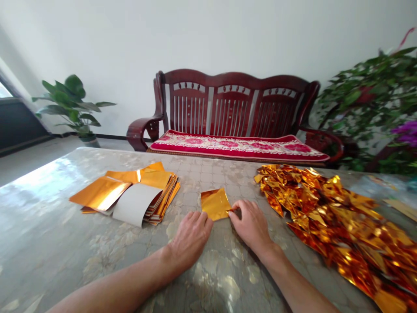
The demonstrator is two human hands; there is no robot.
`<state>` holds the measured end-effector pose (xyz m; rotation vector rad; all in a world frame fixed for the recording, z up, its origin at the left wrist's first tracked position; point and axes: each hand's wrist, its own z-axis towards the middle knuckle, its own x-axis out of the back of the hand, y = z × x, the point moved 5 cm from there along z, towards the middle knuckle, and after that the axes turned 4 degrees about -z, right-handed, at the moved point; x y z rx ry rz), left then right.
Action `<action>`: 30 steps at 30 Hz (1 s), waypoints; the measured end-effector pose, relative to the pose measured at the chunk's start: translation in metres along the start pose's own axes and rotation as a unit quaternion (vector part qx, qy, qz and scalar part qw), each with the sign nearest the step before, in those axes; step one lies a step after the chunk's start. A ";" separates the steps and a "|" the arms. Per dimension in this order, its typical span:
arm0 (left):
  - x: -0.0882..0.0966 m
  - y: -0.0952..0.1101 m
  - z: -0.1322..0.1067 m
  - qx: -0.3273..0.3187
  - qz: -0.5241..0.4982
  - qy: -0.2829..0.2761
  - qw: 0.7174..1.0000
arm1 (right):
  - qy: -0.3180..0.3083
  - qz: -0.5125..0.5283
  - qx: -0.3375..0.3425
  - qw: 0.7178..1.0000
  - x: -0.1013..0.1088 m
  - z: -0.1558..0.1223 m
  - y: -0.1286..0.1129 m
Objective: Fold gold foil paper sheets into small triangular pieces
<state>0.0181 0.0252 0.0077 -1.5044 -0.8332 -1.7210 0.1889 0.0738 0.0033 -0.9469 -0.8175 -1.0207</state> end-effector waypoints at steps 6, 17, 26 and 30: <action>-0.001 -0.005 0.003 0.010 -0.038 0.031 0.999 | -0.006 0.207 -0.063 0.976 -0.011 0.000 0.009; -0.003 -0.021 0.012 0.078 -0.172 0.069 0.980 | 0.026 0.592 -0.154 0.791 -0.012 -0.002 0.004; -0.013 -0.016 0.014 0.045 -0.311 0.094 0.945 | -0.042 0.588 -0.161 0.792 -0.028 -0.008 -0.019; -0.017 -0.014 0.014 0.013 -0.358 0.102 0.928 | -0.011 0.533 -0.133 0.836 -0.027 -0.008 -0.015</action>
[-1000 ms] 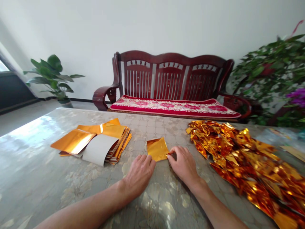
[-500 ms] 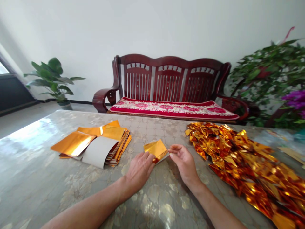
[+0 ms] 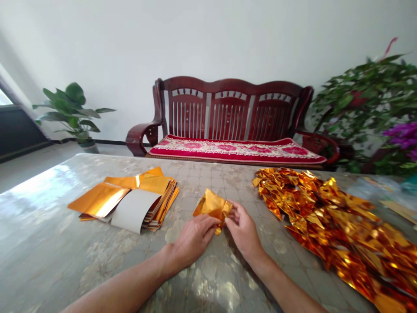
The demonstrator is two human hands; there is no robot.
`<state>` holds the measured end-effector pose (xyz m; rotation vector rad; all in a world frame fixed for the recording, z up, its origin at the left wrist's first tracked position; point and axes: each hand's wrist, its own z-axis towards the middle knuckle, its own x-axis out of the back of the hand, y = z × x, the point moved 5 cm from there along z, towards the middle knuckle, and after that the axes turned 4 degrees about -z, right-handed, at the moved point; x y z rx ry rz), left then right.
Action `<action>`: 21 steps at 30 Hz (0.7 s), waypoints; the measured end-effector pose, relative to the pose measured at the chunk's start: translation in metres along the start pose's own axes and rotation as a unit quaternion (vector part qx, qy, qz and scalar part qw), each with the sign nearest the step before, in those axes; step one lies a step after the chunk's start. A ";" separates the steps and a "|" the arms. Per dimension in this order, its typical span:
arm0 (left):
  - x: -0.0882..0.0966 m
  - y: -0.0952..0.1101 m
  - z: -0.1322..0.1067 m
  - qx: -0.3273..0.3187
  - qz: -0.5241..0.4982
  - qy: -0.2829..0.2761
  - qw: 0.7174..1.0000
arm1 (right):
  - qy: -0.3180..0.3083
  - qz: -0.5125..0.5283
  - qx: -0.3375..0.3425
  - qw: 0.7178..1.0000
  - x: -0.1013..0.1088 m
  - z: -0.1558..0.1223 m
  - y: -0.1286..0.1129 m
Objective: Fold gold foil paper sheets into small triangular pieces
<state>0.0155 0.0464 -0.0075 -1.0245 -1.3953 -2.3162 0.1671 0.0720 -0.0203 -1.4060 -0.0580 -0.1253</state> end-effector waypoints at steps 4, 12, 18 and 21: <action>0.007 0.007 -0.001 -0.040 -0.018 0.044 0.998 | 0.027 -0.124 0.077 0.989 0.007 -0.005 -0.009; 0.029 0.025 -0.014 -0.129 -0.022 0.220 0.967 | -0.006 -0.375 0.435 0.818 -0.002 -0.035 -0.060; 0.030 0.010 -0.006 -0.051 -0.081 0.209 0.973 | 0.013 -0.437 0.433 0.789 -0.002 -0.035 -0.068; 0.034 0.010 -0.003 -0.067 -0.121 0.203 0.969 | 0.039 -0.442 0.409 0.798 0.004 -0.030 -0.066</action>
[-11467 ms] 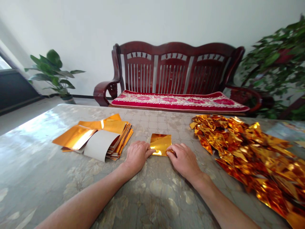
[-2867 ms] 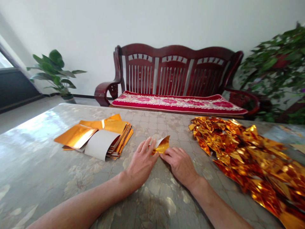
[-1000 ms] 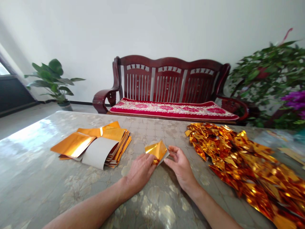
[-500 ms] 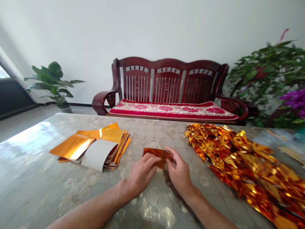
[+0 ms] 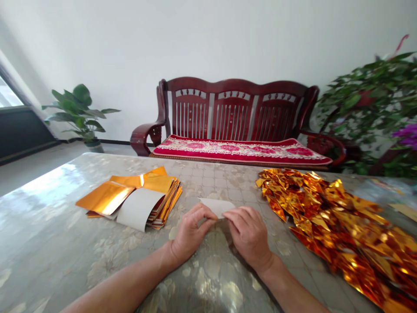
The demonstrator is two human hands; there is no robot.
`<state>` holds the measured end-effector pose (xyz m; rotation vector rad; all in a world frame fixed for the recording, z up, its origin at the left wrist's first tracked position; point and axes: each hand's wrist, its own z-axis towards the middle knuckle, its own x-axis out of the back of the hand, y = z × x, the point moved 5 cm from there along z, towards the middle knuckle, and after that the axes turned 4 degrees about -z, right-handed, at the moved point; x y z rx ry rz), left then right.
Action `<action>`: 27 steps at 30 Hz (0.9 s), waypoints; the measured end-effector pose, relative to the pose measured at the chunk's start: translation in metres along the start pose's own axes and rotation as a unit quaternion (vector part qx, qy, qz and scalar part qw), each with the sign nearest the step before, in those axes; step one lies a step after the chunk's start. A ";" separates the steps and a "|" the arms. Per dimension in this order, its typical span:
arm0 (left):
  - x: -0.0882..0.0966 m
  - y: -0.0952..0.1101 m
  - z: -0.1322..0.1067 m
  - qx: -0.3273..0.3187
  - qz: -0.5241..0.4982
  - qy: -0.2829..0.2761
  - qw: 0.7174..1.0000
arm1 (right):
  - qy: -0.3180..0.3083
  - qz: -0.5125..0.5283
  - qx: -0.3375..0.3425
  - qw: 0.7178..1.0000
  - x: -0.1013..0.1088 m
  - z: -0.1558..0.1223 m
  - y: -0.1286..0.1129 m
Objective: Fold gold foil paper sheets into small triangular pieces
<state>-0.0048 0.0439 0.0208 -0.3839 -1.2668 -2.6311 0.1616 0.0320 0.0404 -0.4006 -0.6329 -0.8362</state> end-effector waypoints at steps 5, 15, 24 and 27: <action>0.005 0.001 0.002 -0.021 -0.016 0.007 1.000 | 0.002 -0.021 0.011 1.000 0.003 0.001 0.008; -0.003 -0.003 -0.001 -0.086 0.342 -0.158 0.922 | -0.081 -0.068 0.095 0.990 -0.007 -0.006 -0.002; -0.016 -0.011 -0.007 -0.057 0.380 -0.270 0.883 | -0.187 -0.036 0.053 0.980 -0.022 -0.019 0.004; -0.016 -0.009 -0.007 -0.071 0.373 -0.270 0.885 | -0.206 -0.027 0.046 0.977 -0.025 -0.020 0.005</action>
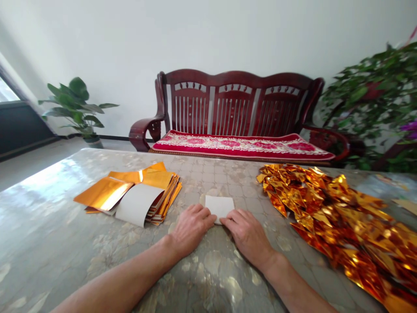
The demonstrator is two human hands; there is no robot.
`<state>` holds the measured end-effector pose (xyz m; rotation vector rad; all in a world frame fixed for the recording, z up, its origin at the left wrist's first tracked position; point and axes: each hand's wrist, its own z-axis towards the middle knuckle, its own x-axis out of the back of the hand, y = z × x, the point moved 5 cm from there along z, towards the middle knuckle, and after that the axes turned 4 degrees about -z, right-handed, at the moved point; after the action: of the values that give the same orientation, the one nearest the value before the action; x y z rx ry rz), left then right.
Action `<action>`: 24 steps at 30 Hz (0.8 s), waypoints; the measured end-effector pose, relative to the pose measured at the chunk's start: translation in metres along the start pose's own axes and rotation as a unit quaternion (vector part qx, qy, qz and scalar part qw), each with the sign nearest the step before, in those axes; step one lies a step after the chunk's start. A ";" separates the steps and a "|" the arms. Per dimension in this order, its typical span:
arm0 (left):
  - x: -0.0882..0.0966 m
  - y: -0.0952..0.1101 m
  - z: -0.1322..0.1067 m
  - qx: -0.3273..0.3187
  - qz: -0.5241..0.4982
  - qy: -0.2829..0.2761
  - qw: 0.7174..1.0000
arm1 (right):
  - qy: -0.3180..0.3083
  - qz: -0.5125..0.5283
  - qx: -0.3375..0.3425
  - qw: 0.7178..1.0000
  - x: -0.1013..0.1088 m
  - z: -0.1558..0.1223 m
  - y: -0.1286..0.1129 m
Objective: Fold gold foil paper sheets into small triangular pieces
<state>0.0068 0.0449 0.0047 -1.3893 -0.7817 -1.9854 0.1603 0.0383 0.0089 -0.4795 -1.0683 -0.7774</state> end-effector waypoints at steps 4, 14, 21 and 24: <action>0.000 -0.005 0.001 0.020 0.003 0.004 1.000 | -0.013 0.007 -0.022 1.000 -0.002 0.002 0.004; 0.004 -0.014 0.006 0.125 -0.034 -0.007 0.992 | 0.013 0.032 -0.072 0.997 -0.006 0.007 0.021; 0.003 -0.023 0.006 0.171 -0.041 -0.008 0.984 | -0.010 0.033 -0.079 0.996 -0.013 0.011 0.025; 0.004 -0.025 0.007 0.179 -0.033 -0.010 0.983 | -0.018 0.026 -0.080 0.996 -0.015 0.012 0.026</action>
<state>-0.0085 0.0661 0.0077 -1.1830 -1.1443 -1.7707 0.1692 0.0681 0.0009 -0.6566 -1.0270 -0.8134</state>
